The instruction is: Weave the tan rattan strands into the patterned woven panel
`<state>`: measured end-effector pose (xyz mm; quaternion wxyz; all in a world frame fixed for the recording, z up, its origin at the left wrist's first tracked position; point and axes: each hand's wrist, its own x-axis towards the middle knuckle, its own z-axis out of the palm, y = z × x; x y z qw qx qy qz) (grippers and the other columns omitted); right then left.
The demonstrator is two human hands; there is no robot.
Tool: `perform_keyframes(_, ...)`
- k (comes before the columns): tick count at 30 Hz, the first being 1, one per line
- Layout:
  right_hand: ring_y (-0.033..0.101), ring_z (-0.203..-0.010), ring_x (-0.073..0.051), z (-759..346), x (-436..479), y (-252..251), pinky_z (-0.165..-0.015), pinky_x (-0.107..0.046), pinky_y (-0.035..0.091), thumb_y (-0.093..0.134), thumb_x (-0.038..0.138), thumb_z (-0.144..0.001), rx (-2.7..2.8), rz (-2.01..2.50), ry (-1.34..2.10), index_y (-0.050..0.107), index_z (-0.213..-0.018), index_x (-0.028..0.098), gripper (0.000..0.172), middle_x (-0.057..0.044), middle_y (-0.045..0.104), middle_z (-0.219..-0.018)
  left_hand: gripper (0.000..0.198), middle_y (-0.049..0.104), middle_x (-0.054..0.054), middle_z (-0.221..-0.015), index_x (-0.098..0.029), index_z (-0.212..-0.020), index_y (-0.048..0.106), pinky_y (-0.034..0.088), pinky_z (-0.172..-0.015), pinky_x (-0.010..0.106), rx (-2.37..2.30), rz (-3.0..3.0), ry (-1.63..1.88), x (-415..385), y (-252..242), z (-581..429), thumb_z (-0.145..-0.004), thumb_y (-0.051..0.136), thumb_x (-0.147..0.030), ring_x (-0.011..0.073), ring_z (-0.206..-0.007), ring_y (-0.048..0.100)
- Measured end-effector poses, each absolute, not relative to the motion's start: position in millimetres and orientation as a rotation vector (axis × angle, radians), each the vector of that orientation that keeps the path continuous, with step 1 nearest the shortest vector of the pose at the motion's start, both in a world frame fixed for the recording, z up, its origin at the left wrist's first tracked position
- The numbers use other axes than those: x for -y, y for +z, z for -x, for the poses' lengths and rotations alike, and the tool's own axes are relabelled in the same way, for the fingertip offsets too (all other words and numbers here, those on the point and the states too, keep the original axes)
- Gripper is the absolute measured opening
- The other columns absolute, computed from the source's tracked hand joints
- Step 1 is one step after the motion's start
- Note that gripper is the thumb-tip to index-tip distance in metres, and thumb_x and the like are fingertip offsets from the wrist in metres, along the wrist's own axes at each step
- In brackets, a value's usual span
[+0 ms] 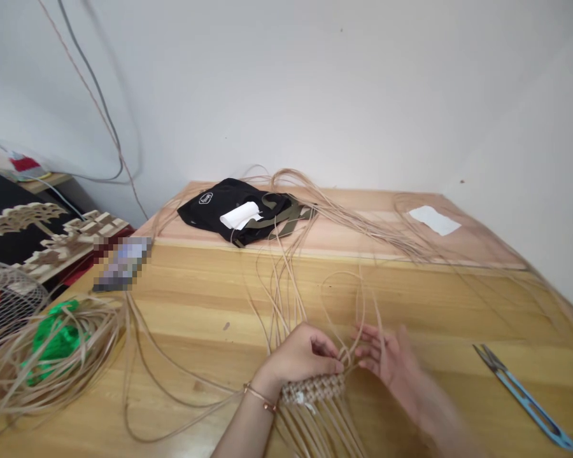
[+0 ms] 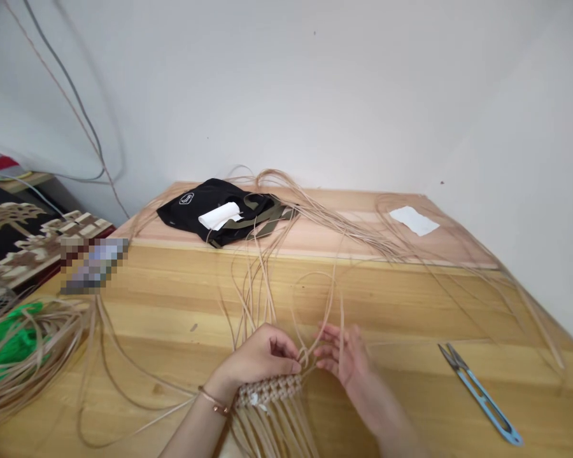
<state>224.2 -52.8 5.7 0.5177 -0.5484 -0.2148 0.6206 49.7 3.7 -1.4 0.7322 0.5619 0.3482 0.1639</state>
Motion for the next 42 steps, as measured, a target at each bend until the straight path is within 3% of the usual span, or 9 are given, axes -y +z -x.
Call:
perform_keyframes(3,0.059,-0.071,-0.017,-206,65,2,-0.063,-0.027,0.046,0.072,0.05,-0.051,0.578,1.299,1.506,0.068,-0.084,0.02,0.044,-0.007,0.068,-0.079,0.023,0.063,0.004,-0.063,-0.007,-0.07,0.067,0.038,-0.053,0.02,-0.732,-1.213,0.385,-4,-2,-49,-0.057,0.069,-0.026,0.0072,-0.053,0.05)
perform_keyframes(6,0.056,-0.065,-0.013,-192,66,6,-0.06,-0.023,0.043,0.074,0.037,-0.054,0.647,1.454,1.328,0.069,-0.08,0.02,0.031,-0.003,0.068,-0.073,0.023,0.064,0.005,-0.066,-0.008,-0.07,0.066,0.04,-0.057,0.021,-0.722,-1.206,0.412,-4,-2,-49,-0.057,0.07,-0.027,0.0082,-0.056,0.052)
perform_keyframes(9,0.052,-0.054,-0.011,-184,62,9,-0.054,-0.023,0.042,0.072,0.038,-0.055,0.676,1.522,1.228,0.068,-0.071,0.017,0.027,-0.002,0.065,-0.063,0.024,0.063,0.004,-0.064,-0.008,-0.067,0.065,0.04,-0.059,0.022,-0.731,-1.216,0.421,-4,-1,-50,-0.056,0.071,-0.028,0.0087,-0.056,0.052)
perform_keyframes(14,0.056,-0.061,-0.015,-181,58,3,-0.059,-0.025,0.044,0.072,0.038,-0.052,0.712,1.528,1.123,0.066,-0.068,0.017,0.027,-0.002,0.064,-0.063,0.024,0.061,0.002,-0.062,-0.009,-0.064,0.062,0.039,-0.058,0.022,-0.731,-1.179,0.435,-4,0,-50,-0.053,0.073,-0.027,0.0089,-0.057,0.052)
perform_keyframes(21,0.053,-0.054,-0.012,-181,61,-9,-0.054,-0.024,0.041,0.071,0.035,-0.054,0.735,1.51,1.094,0.065,-0.066,0.017,0.023,0.0,0.061,-0.059,0.035,0.058,-0.003,-0.058,-0.015,-0.091,0.054,0.036,-0.053,0.018,-0.724,-1.078,0.427,-5,5,-49,-0.059,0.068,-0.022,0.0069,-0.053,0.051)
perform_keyframes(24,0.051,-0.052,-0.011,-180,63,-9,-0.052,-0.023,0.039,0.071,0.033,-0.054,0.732,1.5,1.085,0.065,-0.066,0.016,0.021,0.001,0.06,-0.056,0.026,0.056,-0.003,-0.058,-0.015,-0.084,0.051,0.032,-0.049,0.017,-0.737,-1.056,0.434,-5,4,-51,-0.068,0.061,-0.032,0.0061,-0.051,0.049)
perform_keyframes(28,0.05,-0.051,-0.01,-178,63,-9,-0.051,-0.022,0.039,0.073,0.032,-0.053,0.702,1.477,1.074,0.066,-0.063,0.016,0.02,0.002,0.06,-0.054,0.031,0.051,-0.004,-0.053,-0.015,-0.078,0.044,0.029,-0.045,0.016,-0.74,-1.123,0.469,-4,-4,-56,-0.07,0.057,-0.043,0.006,-0.047,0.046)
perform_keyframes(37,0.06,-0.062,-0.016,-181,75,-12,-0.058,-0.025,0.048,0.071,0.039,-0.057,0.497,1.494,1.011,0.07,-0.068,0.017,0.025,-0.005,0.068,-0.066,0.015,0.057,-0.001,-0.062,-0.017,-0.081,0.044,0.04,-0.058,0.022,-0.813,-1.394,0.576,-4,-1,-50,-0.081,0.045,-0.032,0.011,-0.059,0.054)
perform_keyframes(42,0.062,-0.058,-0.015,-181,82,-13,-0.046,-0.019,0.046,0.073,0.038,-0.055,0.355,1.446,1.099,0.069,-0.064,0.015,0.024,-0.007,0.069,-0.065,0.011,0.055,0.0,-0.069,-0.015,-0.073,0.051,0.037,-0.062,0.022,-0.955,-1.647,0.674,-7,1,-45,-0.078,0.049,-0.025,0.0113,-0.067,0.05)
